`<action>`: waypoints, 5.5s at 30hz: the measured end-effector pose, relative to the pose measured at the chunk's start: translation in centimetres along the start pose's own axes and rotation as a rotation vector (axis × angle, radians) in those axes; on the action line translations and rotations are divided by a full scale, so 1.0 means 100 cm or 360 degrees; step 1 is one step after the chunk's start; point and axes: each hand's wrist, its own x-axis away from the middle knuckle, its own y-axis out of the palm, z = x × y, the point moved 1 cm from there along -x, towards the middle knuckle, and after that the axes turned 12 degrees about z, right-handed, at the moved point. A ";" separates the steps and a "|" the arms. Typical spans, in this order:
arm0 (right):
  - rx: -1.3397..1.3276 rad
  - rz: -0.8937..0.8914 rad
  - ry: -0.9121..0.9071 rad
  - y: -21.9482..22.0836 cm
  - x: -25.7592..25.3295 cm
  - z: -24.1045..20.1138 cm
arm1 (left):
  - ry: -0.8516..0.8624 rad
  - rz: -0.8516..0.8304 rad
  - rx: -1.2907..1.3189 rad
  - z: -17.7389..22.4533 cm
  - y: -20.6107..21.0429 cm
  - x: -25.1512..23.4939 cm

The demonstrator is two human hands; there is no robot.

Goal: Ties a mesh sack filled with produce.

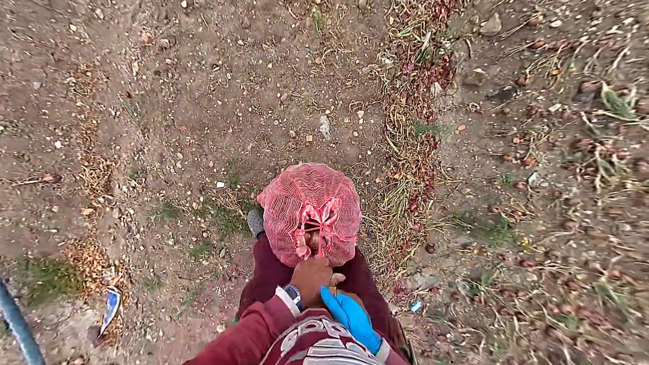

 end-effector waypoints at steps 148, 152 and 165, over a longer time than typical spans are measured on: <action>0.1350 -0.0844 -0.0321 0.071 -0.204 0.025 | -0.0962 0.1738 0.1314 -0.047 0.134 0.018; 0.1342 -0.0846 -0.0357 0.071 -0.205 0.026 | -0.0825 0.1785 0.1045 -0.049 0.138 0.015; 0.1260 -0.0796 -0.0350 0.072 -0.202 0.022 | -0.0942 0.1606 0.0944 -0.057 0.128 0.015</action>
